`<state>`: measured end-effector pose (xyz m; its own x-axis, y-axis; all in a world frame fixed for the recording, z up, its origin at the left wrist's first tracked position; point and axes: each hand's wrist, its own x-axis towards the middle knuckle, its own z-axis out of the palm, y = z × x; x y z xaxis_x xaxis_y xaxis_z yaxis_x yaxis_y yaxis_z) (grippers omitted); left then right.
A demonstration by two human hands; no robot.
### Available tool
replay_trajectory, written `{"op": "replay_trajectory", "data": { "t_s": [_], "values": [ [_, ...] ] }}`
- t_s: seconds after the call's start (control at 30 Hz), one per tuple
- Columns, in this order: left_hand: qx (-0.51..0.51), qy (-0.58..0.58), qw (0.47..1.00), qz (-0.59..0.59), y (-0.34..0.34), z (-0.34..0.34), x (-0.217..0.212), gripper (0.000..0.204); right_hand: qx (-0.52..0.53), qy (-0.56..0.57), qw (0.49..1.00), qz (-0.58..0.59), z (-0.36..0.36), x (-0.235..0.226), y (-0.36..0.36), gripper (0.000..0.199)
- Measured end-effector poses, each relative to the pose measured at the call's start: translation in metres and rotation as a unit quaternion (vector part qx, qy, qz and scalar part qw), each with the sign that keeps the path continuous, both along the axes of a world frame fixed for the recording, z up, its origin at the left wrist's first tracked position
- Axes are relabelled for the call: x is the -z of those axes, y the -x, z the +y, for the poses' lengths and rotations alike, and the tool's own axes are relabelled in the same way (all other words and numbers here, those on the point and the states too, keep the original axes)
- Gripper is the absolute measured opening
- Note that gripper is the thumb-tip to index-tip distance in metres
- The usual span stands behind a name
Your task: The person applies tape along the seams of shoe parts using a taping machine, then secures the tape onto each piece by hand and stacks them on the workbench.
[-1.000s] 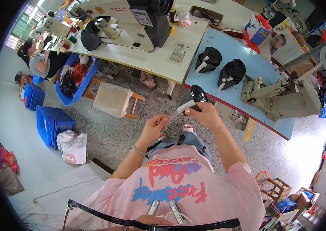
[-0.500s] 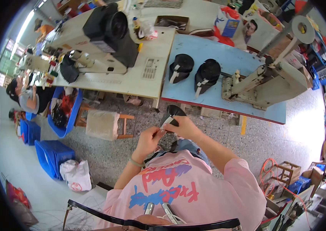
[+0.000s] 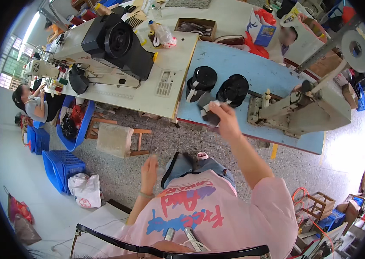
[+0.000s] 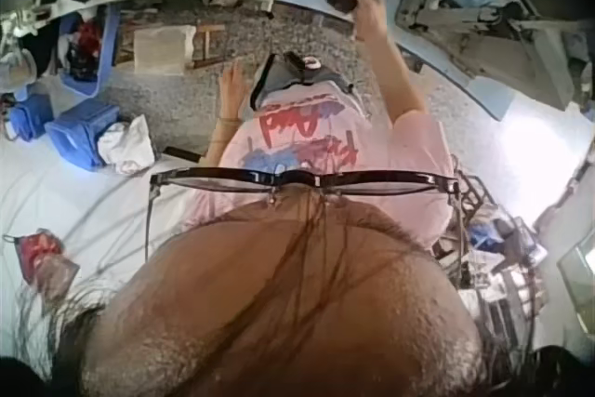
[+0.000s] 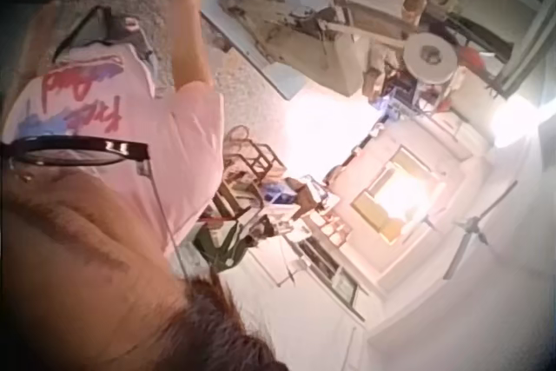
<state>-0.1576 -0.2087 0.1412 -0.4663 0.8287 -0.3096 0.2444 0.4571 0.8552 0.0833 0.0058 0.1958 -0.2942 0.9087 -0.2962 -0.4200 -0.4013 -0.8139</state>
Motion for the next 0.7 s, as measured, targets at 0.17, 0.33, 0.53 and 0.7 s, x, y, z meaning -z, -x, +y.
{"op": "replay_trajectory", "data": {
  "t_s": [0.17, 0.33, 0.53, 0.7],
  "values": [
    [0.084, 0.222, 0.944, 0.228, 0.086, -0.113, 0.132, 0.037, 0.008, -0.378, 0.784, -0.492, 0.113, 0.029, 0.009, 0.031],
    [0.153, 0.313, 0.830, 0.435, 0.100, -0.178, 0.174, 0.041, -0.054, -0.394, 0.704, -0.588, 0.198, 0.104, 0.034, 0.037],
    [0.241, 0.382, 0.861, 0.235, 0.136, -0.047, 0.138, 0.039, -0.072, -0.429, 0.625, -0.649, 0.176, 0.095, 0.060, 0.037],
    [0.184, -0.082, 0.975, 0.093, 0.081, 0.146, 0.060, 0.025, -0.083, -0.440, 0.677, -0.584, 0.118, 0.103, 0.079, 0.035]
  ]
}}
